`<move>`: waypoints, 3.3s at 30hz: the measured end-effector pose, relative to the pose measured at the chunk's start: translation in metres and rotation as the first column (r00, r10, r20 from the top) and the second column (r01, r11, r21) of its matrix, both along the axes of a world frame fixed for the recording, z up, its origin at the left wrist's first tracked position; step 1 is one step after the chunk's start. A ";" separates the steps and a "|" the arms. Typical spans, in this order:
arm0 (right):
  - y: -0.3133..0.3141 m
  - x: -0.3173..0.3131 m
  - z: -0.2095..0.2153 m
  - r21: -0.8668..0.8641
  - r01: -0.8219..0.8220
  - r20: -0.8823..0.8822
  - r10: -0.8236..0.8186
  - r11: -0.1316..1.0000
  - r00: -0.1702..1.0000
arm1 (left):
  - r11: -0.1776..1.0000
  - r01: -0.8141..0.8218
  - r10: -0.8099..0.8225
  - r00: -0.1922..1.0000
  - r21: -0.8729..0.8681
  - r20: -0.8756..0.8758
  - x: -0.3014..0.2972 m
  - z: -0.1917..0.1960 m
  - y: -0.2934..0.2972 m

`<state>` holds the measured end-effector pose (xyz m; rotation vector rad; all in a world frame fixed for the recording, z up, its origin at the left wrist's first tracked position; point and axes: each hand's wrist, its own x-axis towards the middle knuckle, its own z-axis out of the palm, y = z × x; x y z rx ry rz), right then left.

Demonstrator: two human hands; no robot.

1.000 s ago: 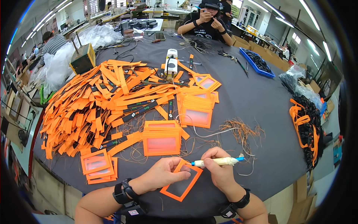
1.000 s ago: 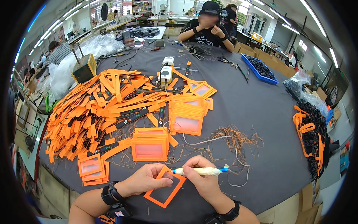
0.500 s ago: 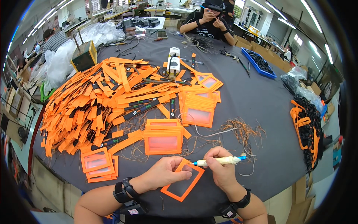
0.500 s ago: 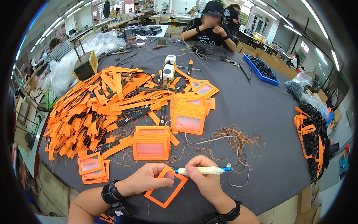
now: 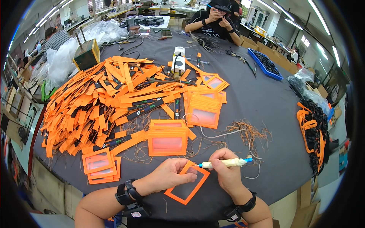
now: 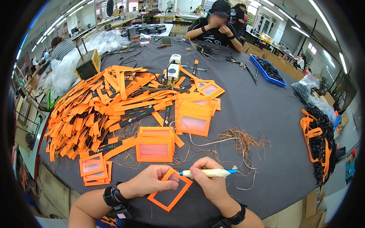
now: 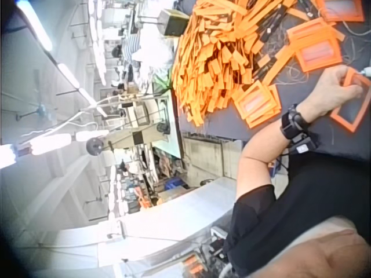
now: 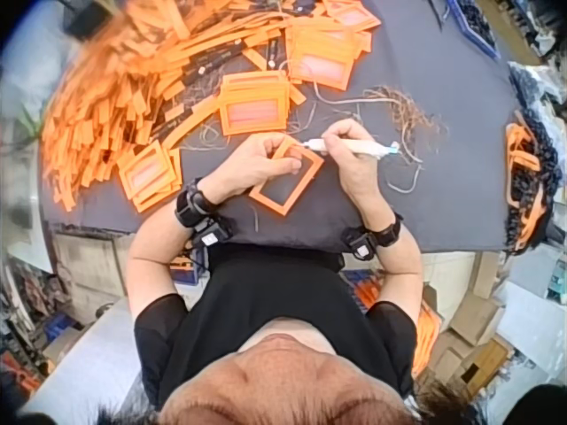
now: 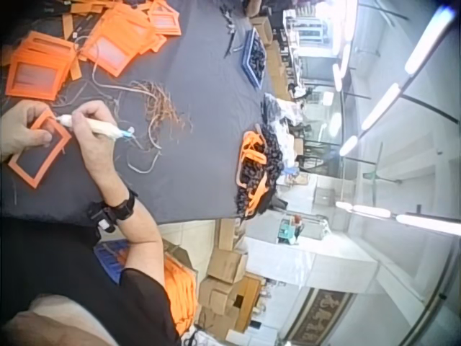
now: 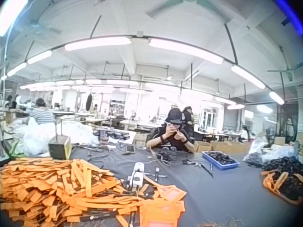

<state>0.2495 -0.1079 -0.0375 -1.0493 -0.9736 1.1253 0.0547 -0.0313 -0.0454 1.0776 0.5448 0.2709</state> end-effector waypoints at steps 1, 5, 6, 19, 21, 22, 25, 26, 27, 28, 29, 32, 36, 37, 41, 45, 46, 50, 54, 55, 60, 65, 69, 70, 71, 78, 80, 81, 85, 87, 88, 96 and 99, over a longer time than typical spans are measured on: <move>0.000 0.000 0.001 0.000 -0.003 0.000 0.003 1.000 1.000 | 1.000 -0.003 0.003 1.000 -0.006 0.001 0.000 0.001 0.000; 0.000 -0.001 0.001 0.011 0.012 0.011 -0.012 1.000 1.000 | 1.000 0.001 -0.001 1.000 0.008 -0.001 0.000 0.000 0.000; 0.000 -0.001 0.001 0.018 0.032 0.005 -0.033 0.999 0.999 | 1.000 0.010 -0.010 1.000 0.012 -0.011 0.000 0.000 0.000; -0.002 -0.011 0.006 0.122 0.030 0.538 -0.092 0.992 0.838 | 0.996 0.012 -0.007 0.998 0.090 -0.062 0.001 0.004 -0.002; 0.001 -0.007 0.005 0.124 0.075 0.467 -0.125 0.989 0.875 | 0.996 0.002 0.004 0.998 0.085 -0.064 0.001 0.006 -0.003; 0.001 -0.005 0.005 0.124 0.097 0.430 -0.142 0.988 0.891 | 0.997 -0.006 0.010 0.999 0.082 -0.053 0.001 0.006 -0.003; 0.003 -0.002 0.011 0.172 0.106 0.448 -0.173 0.979 0.877 | 0.999 -0.017 0.019 0.999 0.041 -0.048 0.000 0.007 -0.002; 0.004 -0.001 0.013 0.217 0.117 0.467 -0.208 0.969 0.859 | 1.000 -0.019 0.021 0.999 0.022 -0.050 -0.001 0.008 -0.001; 0.004 0.003 0.013 0.289 0.097 0.439 -0.222 0.952 0.870 | 1.000 -0.024 0.025 0.999 0.011 -0.035 -0.001 0.007 -0.001; 0.004 0.010 0.011 0.293 0.061 0.414 -0.184 0.954 0.892 | 1.000 -0.029 0.029 0.999 0.000 -0.019 -0.002 0.004 0.000; 0.003 0.018 0.009 0.297 0.025 0.389 -0.145 0.955 0.910 | 0.999 -0.033 0.033 0.999 -0.013 -0.003 -0.001 0.003 -0.001; 0.002 0.021 0.010 0.216 0.002 0.153 -0.036 0.976 0.987 | 1.000 0.010 -0.010 0.999 -0.004 -0.052 -0.002 0.009 -0.002; 0.001 0.012 0.011 0.036 0.079 -0.105 -0.075 0.996 0.992 | 0.999 0.023 -0.021 0.999 0.036 -0.042 -0.001 0.008 -0.001; 0.001 0.012 0.011 0.015 0.075 -0.082 -0.074 0.997 0.994 | 0.999 0.023 -0.021 0.998 0.035 -0.053 -0.001 0.009 -0.001; 0.000 0.008 0.012 -0.007 0.068 0.045 -0.067 0.998 0.997 | 1.000 0.020 -0.020 0.999 0.013 -0.050 -0.002 0.009 -0.001; 0.001 0.007 0.010 0.033 0.038 0.114 -0.042 0.999 0.993 | 1.000 0.027 -0.027 0.999 0.015 -0.036 -0.002 0.010 -0.001; 0.001 0.007 0.011 0.034 0.037 0.120 -0.041 0.999 0.992 | 1.000 0.027 -0.026 0.999 0.013 -0.033 -0.002 0.010 0.000; 0.001 0.006 0.010 0.037 0.044 0.126 -0.048 0.998 0.991 | 0.999 0.027 -0.026 0.999 0.021 -0.035 -0.001 0.010 -0.001; 0.001 0.006 0.010 0.037 0.051 0.120 -0.055 0.998 0.991 | 1.000 0.023 -0.022 0.999 0.017 -0.025 -0.001 0.008 -0.001; 0.001 0.006 0.010 0.035 0.052 0.115 -0.056 0.998 0.992 | 1.000 0.023 -0.022 0.999 0.018 -0.024 -0.001 0.009 -0.001; 0.001 0.005 0.010 0.040 0.054 0.117 -0.058 0.998 0.991 | 1.000 0.023 -0.023 0.999 0.017 -0.027 -0.001 0.010 -0.001; 0.000 0.006 0.011 0.044 0.071 0.093 -0.075 0.997 0.993 | 0.999 0.026 -0.025 0.999 0.019 -0.036 -0.001 0.010 -0.001; 0.001 0.008 0.008 0.059 0.030 0.112 -0.036 0.998 0.993 | 0.999 0.023 -0.023 0.999 0.022 -0.023 -0.001 0.009 -0.001; 0.001 0.008 0.008 0.055 0.032 0.114 -0.038 0.998 0.993 | 0.999 0.023 -0.022 0.999 0.025 -0.023 -0.001 0.009 -0.001; 0.001 0.008 0.008 0.051 0.034 0.116 -0.040 0.998 0.993 | 0.999 0.022 -0.022 0.999 0.027 -0.023 -0.001 0.009 -0.001; 0.001 0.007 0.008 0.067 0.051 0.112 -0.058 0.996 0.992 | 1.000 0.018 -0.018 0.999 0.016 -0.027 -0.001 0.008 -0.001; 0.001 0.007 0.009 0.076 0.066 0.104 -0.073 0.995 0.992 | 1.000 0.020 -0.019 0.999 0.019 -0.033 0.000 0.007 -0.001; 0.001 0.007 0.008 0.082 0.107 0.088 -0.114 0.991 0.990 | 1.000 0.022 -0.021 0.999 0.019 -0.035 0.000 0.007 -0.001; 0.001 0.012 0.008 0.115 0.196 0.066 -0.204 0.974 0.977 | 0.999 0.026 -0.024 0.998 0.033 -0.054 0.000 0.011 0.000; 0.002 0.013 0.009 0.125 0.190 0.083 -0.201 0.974 0.976 | 0.999 0.024 -0.022 0.998 0.040 -0.065 -0.001 0.011 0.000; 0.002 0.012 0.009 0.123 0.183 0.096 -0.196 0.975 0.976 | 0.999 0.025 -0.022 0.997 0.040 -0.067 -0.001 0.011 0.000; 0.002 0.011 0.009 0.105 0.163 0.105 -0.174 0.981 0.979 | 1.000 0.024 -0.022 0.998 0.019 -0.058 -0.001 0.012 0.000; 0.002 0.011 0.008 0.098 0.166 0.120 -0.177 0.981 0.977 | 1.000 0.025 -0.024 0.998 0.016 -0.054 -0.001 0.011 0.000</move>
